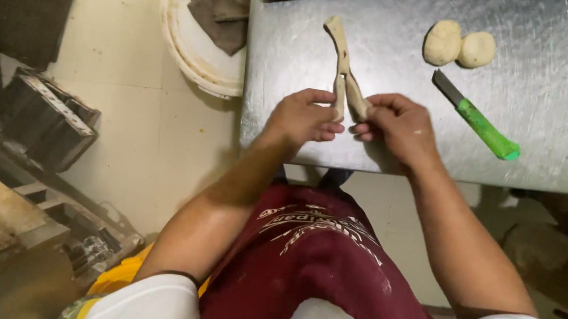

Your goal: Shaping small portions of dough into pastries using a knife on a metal table and placing them on a baking tray.

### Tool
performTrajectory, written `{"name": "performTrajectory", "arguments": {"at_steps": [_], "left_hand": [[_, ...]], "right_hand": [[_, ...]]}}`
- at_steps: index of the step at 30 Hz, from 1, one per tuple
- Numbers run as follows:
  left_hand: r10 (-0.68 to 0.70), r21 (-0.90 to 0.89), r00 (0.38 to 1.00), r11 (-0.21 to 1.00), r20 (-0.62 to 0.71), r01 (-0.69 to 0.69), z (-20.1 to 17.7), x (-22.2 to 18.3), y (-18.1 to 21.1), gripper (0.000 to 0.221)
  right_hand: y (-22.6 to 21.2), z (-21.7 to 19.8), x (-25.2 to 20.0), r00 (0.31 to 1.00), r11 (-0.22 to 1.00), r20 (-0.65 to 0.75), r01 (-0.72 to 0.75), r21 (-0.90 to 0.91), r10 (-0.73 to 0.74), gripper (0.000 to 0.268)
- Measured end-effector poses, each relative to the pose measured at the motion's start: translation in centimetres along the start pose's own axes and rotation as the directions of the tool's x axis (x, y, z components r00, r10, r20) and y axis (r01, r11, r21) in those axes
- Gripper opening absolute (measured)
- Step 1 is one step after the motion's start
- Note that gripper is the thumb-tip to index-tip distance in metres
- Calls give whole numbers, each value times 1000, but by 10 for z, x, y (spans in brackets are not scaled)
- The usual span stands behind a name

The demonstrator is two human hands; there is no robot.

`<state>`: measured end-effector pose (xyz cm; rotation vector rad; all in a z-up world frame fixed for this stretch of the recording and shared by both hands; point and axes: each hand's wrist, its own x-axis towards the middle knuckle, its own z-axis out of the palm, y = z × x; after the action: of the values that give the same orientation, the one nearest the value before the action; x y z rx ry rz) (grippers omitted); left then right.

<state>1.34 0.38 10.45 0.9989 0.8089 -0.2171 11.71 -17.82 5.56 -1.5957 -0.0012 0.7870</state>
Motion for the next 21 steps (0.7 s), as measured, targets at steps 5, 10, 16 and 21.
{"name": "performTrajectory", "arguments": {"at_steps": [5,10,16,21], "left_hand": [[103,578,994,810,27,-99,0,0,-17,47],[325,805,946,565,-16,-180,5,18,-38,39],[318,845,941,530,-116,-75,15,5,-36,60],[782,839,595,188,187,-511,-6,42,-44,79]], "right_hand": [[2,17,-36,987,806,80,159,-570,-139,20],[-41,7,10,919,349,317,384,-855,-236,27],[-65,47,116,768,235,572,635,-736,-287,35],[-83,1,63,815,464,532,573,-675,-232,12]]}}
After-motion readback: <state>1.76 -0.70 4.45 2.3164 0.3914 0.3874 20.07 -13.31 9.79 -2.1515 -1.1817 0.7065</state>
